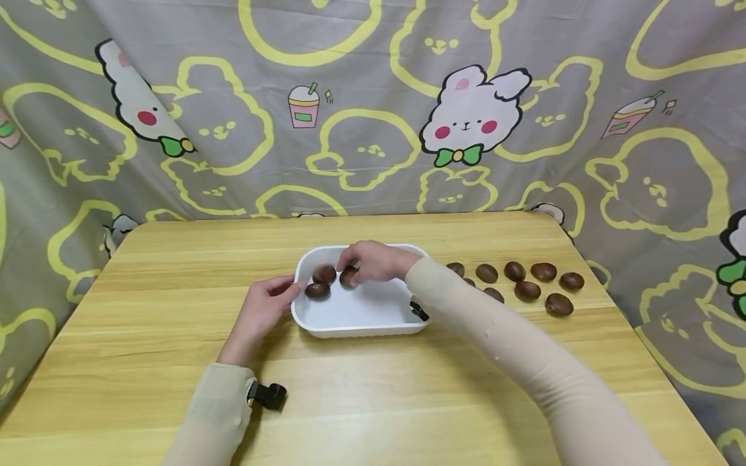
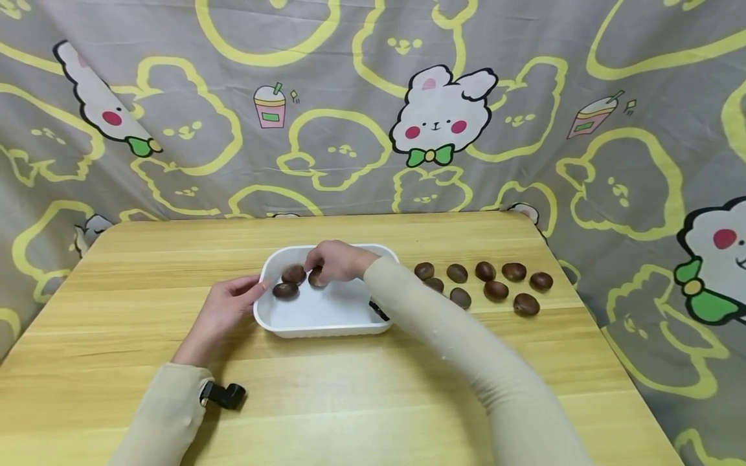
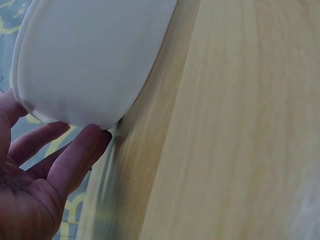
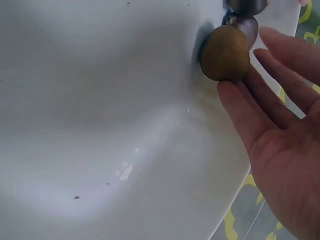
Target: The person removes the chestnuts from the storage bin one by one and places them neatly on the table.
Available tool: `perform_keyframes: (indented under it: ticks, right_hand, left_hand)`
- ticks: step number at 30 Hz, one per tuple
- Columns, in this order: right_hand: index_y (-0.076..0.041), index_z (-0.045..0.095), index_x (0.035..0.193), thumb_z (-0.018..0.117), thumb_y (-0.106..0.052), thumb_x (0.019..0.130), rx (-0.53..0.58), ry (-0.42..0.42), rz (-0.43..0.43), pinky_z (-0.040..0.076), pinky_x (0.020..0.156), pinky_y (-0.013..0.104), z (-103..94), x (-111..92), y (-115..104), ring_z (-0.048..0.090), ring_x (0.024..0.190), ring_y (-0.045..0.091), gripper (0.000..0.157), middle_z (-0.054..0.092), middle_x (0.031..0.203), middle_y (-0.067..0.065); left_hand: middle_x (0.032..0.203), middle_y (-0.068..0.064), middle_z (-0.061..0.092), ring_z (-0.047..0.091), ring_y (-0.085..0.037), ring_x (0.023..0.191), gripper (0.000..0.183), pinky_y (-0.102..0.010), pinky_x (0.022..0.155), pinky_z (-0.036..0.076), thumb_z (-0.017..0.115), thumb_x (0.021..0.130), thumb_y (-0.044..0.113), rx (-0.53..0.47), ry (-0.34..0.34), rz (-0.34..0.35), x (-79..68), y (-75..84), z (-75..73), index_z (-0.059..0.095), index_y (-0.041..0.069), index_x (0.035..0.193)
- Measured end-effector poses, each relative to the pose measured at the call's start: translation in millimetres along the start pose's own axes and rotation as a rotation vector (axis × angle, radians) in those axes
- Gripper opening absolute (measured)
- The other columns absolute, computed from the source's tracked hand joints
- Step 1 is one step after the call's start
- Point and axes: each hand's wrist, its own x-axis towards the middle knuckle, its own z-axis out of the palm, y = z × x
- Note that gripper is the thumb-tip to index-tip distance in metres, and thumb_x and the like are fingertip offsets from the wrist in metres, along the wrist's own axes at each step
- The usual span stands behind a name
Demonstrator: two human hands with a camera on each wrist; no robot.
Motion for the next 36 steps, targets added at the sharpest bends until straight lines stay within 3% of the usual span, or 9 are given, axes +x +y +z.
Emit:
perform_keyframes:
  ticks: [9,22,36]
  right_hand:
    - [-0.002,0.071,0.11,0.073,0.004,0.082,-0.017,-0.019,0.005,0.046,0.078,0.021,11.0,3.4,2.1,0.055,0.086,0.012,0.028,0.064,0.094,0.002]
    - [-0.006,0.07,0.108,0.076,-0.006,0.084,-0.019,-0.01,0.044,0.047,0.081,0.022,6.2,-2.2,3.2,0.059,0.088,0.01,0.025,0.066,0.093,-0.002]
    - [-0.009,0.069,0.114,0.073,-0.013,0.088,0.209,-0.038,0.02,0.051,0.083,0.029,-22.8,-34.0,-0.9,0.06,0.099,0.016,0.027,0.067,0.102,0.0]
  left_hand:
    - [0.124,-0.023,0.062,0.063,-0.028,0.105,0.045,-0.024,0.077,0.056,0.067,0.096,0.026,0.023,0.019,0.003,0.8,-0.4,1.0,0.061,-0.004,0.129]
    - [0.124,-0.022,0.062,0.061,-0.027,0.106,0.046,-0.022,0.076,0.054,0.067,0.095,0.028,0.055,0.037,0.01,0.4,-1.4,1.2,0.062,-0.003,0.129]
    - [0.128,-0.022,0.06,0.06,-0.029,0.109,0.049,-0.022,0.077,0.054,0.066,0.096,0.03,0.038,0.018,-0.02,-2.6,2.5,0.5,0.06,-0.002,0.132]
